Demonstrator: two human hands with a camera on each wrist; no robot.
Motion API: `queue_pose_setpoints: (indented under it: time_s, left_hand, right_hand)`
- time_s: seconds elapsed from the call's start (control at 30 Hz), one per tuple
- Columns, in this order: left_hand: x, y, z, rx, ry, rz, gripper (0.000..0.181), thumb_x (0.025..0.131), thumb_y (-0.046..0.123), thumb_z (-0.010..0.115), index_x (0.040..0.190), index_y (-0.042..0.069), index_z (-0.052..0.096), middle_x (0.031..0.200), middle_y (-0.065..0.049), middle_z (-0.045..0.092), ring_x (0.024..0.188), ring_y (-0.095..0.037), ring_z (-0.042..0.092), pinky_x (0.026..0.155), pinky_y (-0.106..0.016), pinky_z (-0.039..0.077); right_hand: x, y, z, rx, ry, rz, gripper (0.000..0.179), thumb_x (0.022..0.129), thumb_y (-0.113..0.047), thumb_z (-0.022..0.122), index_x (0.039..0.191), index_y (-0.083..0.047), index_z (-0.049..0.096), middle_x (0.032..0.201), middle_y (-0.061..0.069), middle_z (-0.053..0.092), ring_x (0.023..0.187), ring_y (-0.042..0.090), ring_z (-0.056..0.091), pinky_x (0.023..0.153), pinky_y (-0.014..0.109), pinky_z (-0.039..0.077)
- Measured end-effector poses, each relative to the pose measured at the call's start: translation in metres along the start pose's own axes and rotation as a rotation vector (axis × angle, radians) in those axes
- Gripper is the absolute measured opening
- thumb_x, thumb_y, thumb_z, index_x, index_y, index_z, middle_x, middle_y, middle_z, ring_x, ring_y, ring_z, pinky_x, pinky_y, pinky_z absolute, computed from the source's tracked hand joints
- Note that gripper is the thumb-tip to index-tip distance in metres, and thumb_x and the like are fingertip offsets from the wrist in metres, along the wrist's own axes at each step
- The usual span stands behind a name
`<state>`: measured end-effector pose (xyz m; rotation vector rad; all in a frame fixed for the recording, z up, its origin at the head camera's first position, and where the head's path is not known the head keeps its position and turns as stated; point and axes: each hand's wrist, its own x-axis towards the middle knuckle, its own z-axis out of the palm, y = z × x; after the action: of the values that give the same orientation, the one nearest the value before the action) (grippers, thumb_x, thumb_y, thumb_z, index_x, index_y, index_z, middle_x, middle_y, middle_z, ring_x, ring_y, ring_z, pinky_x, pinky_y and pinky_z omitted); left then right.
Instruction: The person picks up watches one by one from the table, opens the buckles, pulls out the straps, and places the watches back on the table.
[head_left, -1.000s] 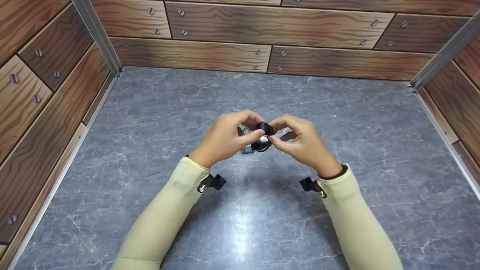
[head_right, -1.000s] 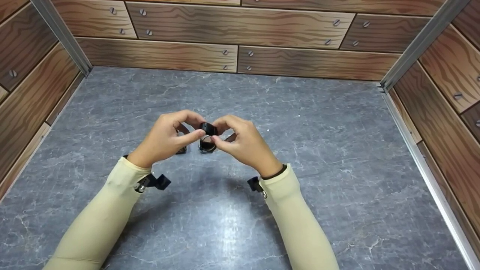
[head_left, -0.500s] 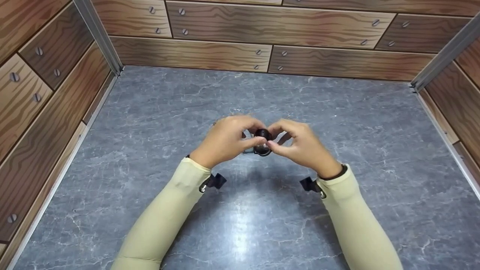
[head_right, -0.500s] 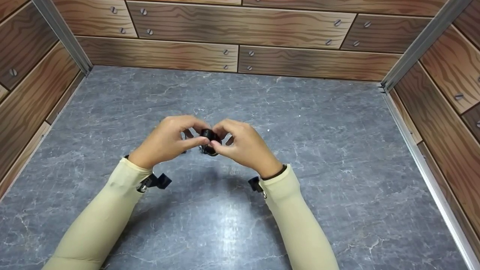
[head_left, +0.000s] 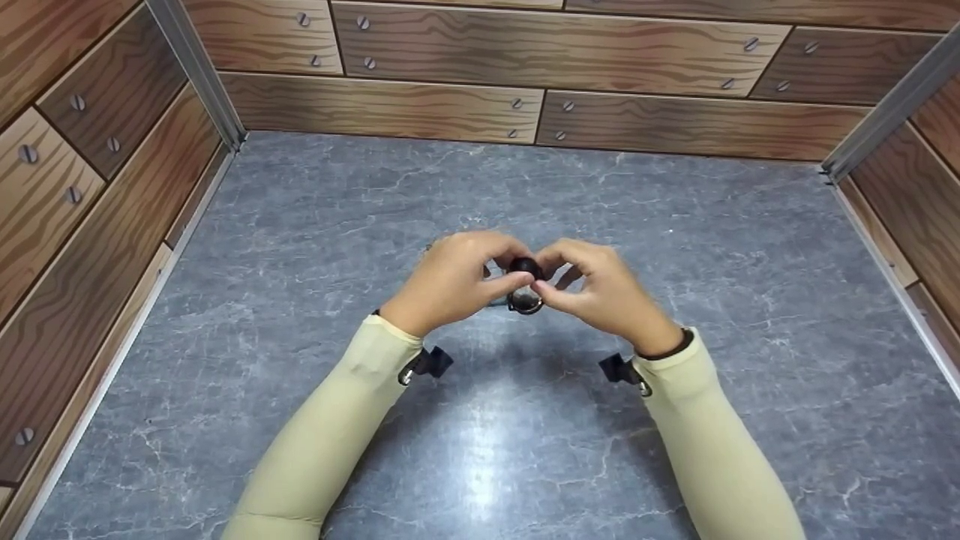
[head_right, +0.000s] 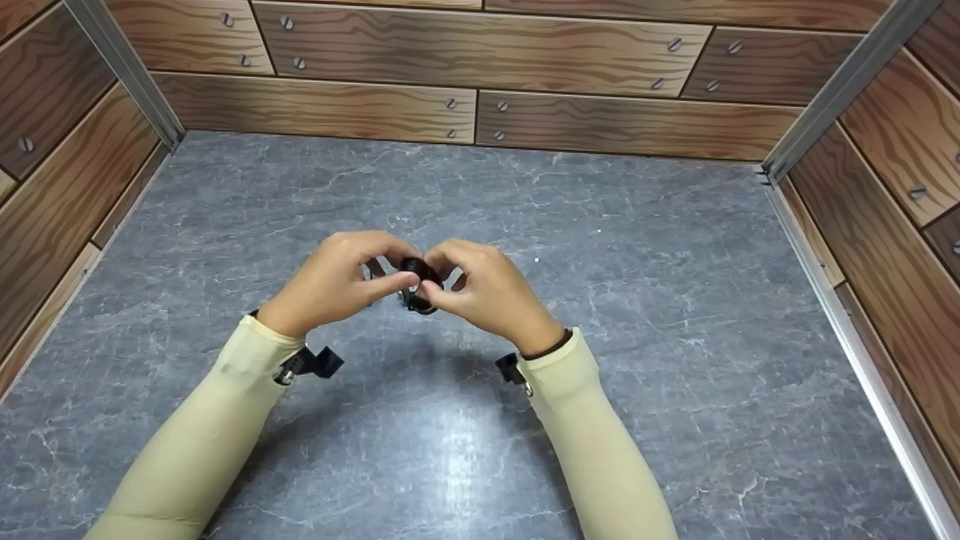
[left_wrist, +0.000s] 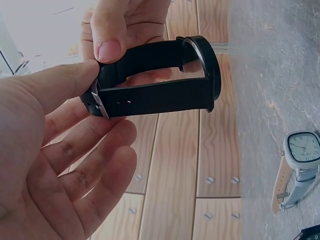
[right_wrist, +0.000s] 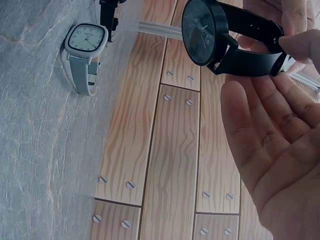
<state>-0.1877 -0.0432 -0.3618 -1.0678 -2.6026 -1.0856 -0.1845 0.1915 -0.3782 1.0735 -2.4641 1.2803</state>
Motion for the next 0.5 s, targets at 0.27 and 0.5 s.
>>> queue_pose_setpoints:
  time_s: [0.27,0.5]
  left_hand:
    - [0.0,-0.0015,0.0014,-0.075,0.047,0.027,0.02,0.099,0.031,0.072,0.115,0.019,0.075,0.098,0.009,0.074,0.087,0.0,0.065,0.071,-0.025,0.055]
    - [0.0007,-0.0007,0.001,-0.121,0.084,0.013,0.02,0.098,0.031,0.072,0.114,0.018,0.074,0.097,0.01,0.074,0.085,0.0,0.064,0.07,-0.027,0.053]
  right_hand:
    - [-0.0009,-0.0006,-0.0012,0.006,0.012,-0.007,0.014,0.091,-0.003,0.076,0.104,-0.008,0.074,0.1,-0.002,0.073,0.089,0.013,0.068,0.07,0.031,0.06]
    - [-0.0004,-0.0014,-0.0026,0.012,0.033,-0.018,0.013,0.091,-0.002,0.076,0.103,-0.005,0.073,0.098,0.001,0.073,0.09,0.014,0.068,0.069,0.028,0.06]
